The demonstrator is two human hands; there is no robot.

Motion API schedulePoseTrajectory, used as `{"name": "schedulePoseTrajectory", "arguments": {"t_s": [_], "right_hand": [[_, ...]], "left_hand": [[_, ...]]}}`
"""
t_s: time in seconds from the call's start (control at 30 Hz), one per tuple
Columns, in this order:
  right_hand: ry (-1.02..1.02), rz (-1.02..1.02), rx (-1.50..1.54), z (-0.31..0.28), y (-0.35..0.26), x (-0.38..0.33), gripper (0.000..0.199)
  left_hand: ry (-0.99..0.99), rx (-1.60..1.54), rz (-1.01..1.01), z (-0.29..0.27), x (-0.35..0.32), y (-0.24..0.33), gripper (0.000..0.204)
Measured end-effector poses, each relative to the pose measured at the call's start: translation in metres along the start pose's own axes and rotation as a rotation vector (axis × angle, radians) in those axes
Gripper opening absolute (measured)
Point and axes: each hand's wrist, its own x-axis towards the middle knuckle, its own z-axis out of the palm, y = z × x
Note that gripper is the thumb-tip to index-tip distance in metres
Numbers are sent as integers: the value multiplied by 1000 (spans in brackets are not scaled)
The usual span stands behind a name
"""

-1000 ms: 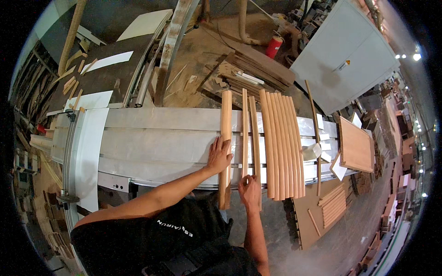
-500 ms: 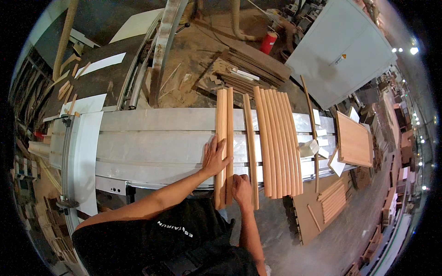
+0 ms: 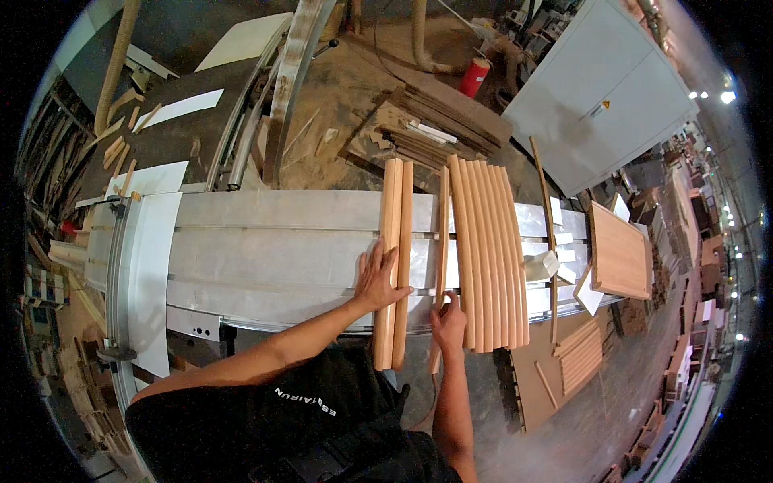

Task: The person uses a table saw to cut long, thin wooden dowels into shorter segments. They feed the dowels through the saw blade one by one, collecting the cut pieces and stacking them on the machine's surface.

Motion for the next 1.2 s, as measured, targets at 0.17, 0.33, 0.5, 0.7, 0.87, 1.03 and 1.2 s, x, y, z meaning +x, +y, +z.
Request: {"name": "schedulePoseTrajectory", "arguments": {"t_s": [0.17,0.33,0.5,0.7,0.87,1.03,1.2], "right_hand": [[151,-100,-53,23,32,2,41],[196,44,-276,25,19,-2,37],[196,74,-85,25,15,-8,44],[231,-26,149,36,30,4,37],[13,6,250,12,41,17,29],[348,-151,-151,27,17,2,26],[141,-119,-135,32,-3,2,31]], "left_hand": [[-1,6,11,6,2,4,104],[8,7,6,5,0,1,102],[33,12,31,7,-1,-2,101],[46,34,37,10,0,-3,102],[36,25,28,9,1,0,102],[-4,36,9,4,1,1,100],[11,63,18,12,1,-2,99]]}}
